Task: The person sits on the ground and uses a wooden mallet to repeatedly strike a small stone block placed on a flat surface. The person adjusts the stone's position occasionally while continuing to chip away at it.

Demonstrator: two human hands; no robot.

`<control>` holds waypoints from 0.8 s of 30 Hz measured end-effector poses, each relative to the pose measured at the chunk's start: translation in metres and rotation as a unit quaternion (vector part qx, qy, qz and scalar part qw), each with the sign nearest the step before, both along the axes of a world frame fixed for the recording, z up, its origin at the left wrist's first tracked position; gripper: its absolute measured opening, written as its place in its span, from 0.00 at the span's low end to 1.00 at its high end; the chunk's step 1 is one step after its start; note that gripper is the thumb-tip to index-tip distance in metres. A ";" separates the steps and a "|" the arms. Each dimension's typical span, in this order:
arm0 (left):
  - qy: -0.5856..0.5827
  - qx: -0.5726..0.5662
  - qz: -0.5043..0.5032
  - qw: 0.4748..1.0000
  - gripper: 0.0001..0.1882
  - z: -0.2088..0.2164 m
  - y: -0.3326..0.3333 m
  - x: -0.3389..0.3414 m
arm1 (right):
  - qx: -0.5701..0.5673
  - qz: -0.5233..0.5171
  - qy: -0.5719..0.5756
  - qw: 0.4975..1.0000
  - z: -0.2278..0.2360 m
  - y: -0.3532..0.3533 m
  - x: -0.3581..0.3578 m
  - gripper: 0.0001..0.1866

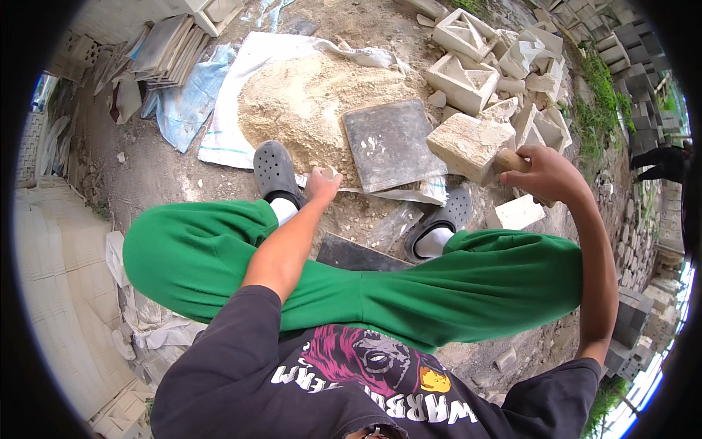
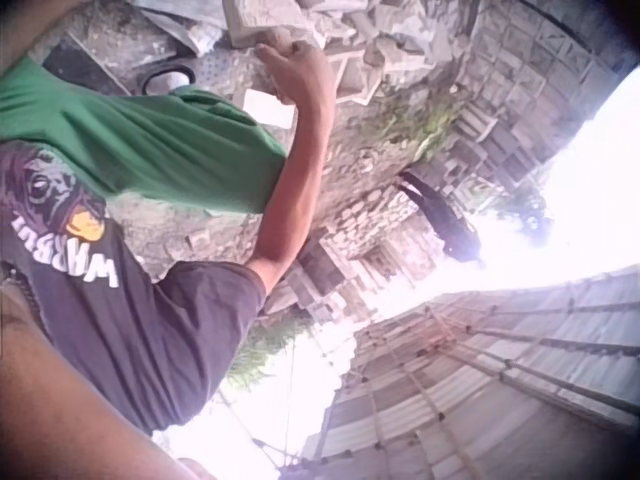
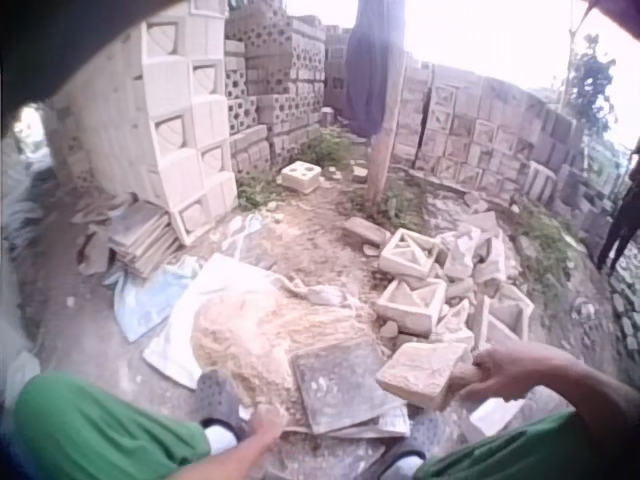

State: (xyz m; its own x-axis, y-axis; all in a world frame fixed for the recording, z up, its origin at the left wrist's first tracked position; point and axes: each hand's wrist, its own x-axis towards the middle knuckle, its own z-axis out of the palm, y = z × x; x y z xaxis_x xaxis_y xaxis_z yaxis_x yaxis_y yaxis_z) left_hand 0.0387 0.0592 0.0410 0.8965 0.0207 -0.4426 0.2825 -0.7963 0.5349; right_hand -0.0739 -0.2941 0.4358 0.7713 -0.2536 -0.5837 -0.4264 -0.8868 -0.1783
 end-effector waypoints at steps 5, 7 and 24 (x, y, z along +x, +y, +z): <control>-0.071 -0.118 0.079 0.987 0.31 0.023 -0.025 0.019 | -0.045 0.090 0.136 0.986 -0.020 0.002 0.003 0.28; -0.096 -0.175 0.067 0.978 0.30 0.029 -0.040 0.029 | -0.061 0.148 0.175 0.972 -0.030 0.008 0.004 0.27; -0.283 -0.129 -0.161 0.937 0.29 0.003 -0.067 0.039 | -0.102 0.198 0.135 0.965 -0.078 0.041 -0.002 0.17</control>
State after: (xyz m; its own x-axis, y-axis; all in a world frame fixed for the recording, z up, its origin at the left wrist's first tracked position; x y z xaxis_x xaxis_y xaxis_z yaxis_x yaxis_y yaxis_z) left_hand 0.0778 -0.0078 0.0443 0.9302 -0.3339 0.1525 -0.3376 -0.6151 0.7125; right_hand -0.0754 -0.2533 0.3582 0.6580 -0.1014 -0.7462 -0.0533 -0.9947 0.0881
